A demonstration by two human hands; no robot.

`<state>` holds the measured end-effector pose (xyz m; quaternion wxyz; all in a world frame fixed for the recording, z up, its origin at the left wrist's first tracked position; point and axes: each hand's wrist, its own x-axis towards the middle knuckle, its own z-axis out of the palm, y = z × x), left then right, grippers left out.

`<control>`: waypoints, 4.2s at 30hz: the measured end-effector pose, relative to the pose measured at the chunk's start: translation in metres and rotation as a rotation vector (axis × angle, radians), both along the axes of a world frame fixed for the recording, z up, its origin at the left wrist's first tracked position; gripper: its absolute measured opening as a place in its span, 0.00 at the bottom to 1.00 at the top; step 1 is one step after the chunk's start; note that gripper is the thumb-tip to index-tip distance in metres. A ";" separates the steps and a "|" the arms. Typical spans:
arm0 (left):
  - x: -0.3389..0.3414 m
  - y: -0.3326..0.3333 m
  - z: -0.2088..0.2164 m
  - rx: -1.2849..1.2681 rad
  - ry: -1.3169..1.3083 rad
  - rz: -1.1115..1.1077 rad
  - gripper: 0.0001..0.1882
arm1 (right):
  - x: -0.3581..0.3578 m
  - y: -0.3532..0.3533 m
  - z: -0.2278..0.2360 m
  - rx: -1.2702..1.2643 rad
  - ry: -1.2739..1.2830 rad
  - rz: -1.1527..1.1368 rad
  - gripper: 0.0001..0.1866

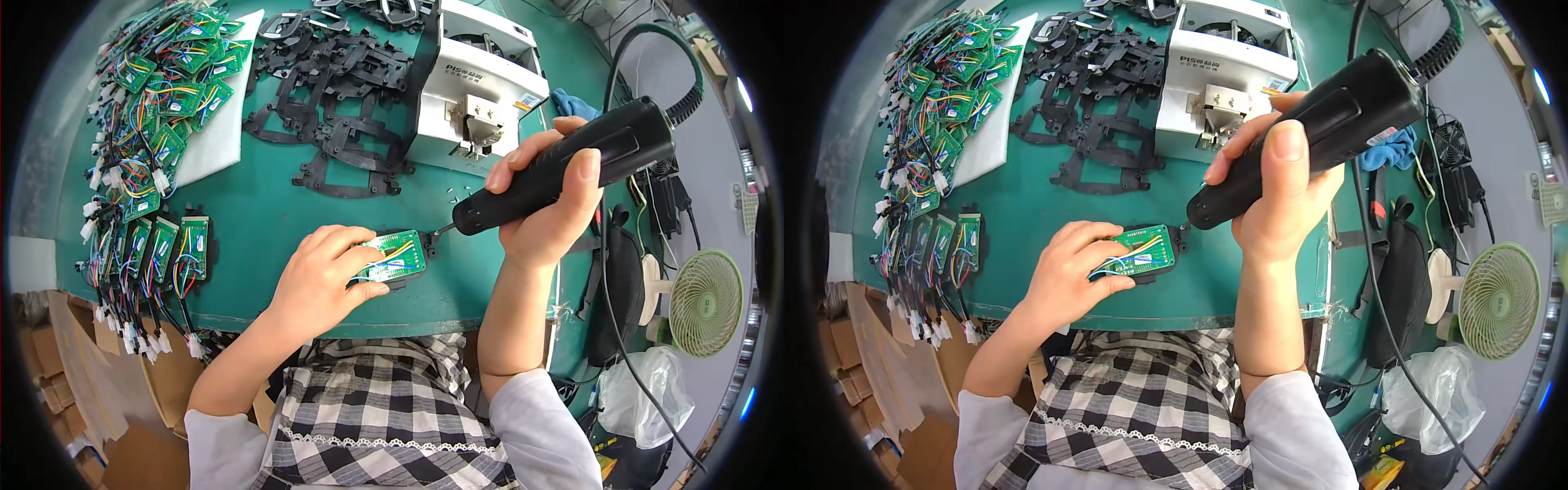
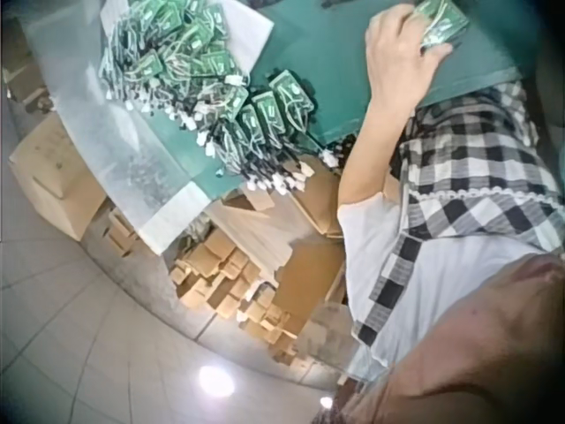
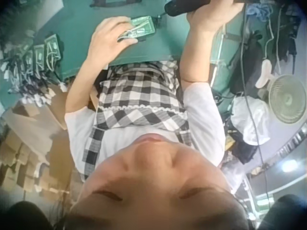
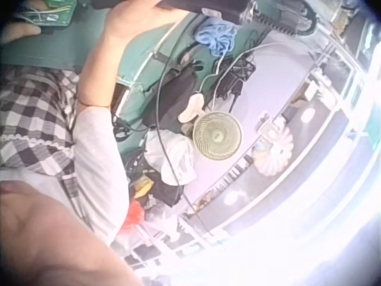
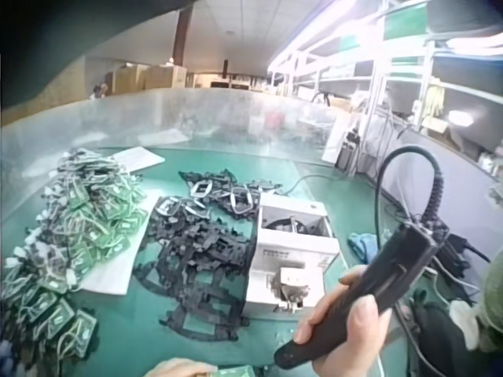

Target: The person uses a handheld electric screwdriver to fasten screws into a green circuit board. They repeatedly pick up the board, align it with a black plastic frame on the table, and secure it with screws. The person then places the assembled unit aside and repeats the process with new components from a pile.

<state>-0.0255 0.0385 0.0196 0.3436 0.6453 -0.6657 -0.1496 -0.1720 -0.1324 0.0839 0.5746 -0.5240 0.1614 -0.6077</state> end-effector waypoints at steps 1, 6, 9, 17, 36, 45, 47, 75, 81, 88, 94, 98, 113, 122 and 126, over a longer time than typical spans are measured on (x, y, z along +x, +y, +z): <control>0.000 0.000 -0.001 0.001 -0.001 0.000 0.19 | 0.001 0.001 -0.001 -0.015 0.018 0.008 0.27; 0.000 0.001 -0.006 0.009 -0.054 -0.004 0.17 | 0.007 0.008 -0.004 -0.127 0.155 0.000 0.29; 0.000 0.002 -0.007 0.024 -0.073 -0.005 0.16 | 0.012 0.013 -0.010 -0.137 0.144 0.026 0.29; -0.002 0.003 -0.007 0.003 -0.092 0.013 0.15 | 0.021 0.021 -0.017 -0.124 0.198 0.021 0.33; 0.005 -0.003 -0.014 -0.008 -0.051 0.004 0.23 | 0.003 -0.032 0.022 -0.349 0.117 -0.255 0.33; 0.004 -0.016 -0.010 0.095 -0.157 0.172 0.34 | 0.025 -0.050 0.039 -0.478 0.133 -0.340 0.31; 0.004 -0.018 -0.013 0.026 -0.156 0.178 0.32 | 0.029 -0.048 0.036 -0.488 0.179 -0.354 0.30; 0.010 -0.014 -0.019 0.008 -0.058 0.211 0.26 | 0.002 0.028 -0.024 -0.191 0.244 0.077 0.39; 0.014 -0.016 -0.012 0.018 -0.045 0.176 0.20 | 0.001 0.002 -0.015 -0.200 0.184 -0.050 0.36; 0.013 -0.018 -0.013 -0.008 -0.022 0.132 0.17 | 0.007 -0.047 0.045 -0.475 0.208 -0.343 0.36; 0.014 -0.018 -0.015 -0.011 -0.032 0.115 0.17 | 0.028 -0.046 0.036 -0.484 0.188 -0.359 0.31; 0.015 -0.018 -0.016 -0.019 -0.032 0.114 0.17 | 0.033 -0.043 0.034 -0.487 0.208 -0.374 0.29; 0.016 -0.014 -0.018 -0.058 -0.039 0.115 0.15 | 0.077 0.024 -0.005 -0.214 0.216 0.077 0.28; 0.016 -0.013 -0.017 -0.054 -0.056 0.120 0.15 | 0.089 0.022 -0.023 -0.384 0.251 0.136 0.25; 0.015 -0.013 -0.014 -0.069 -0.083 0.127 0.15 | 0.095 0.026 -0.019 -0.400 0.219 0.267 0.28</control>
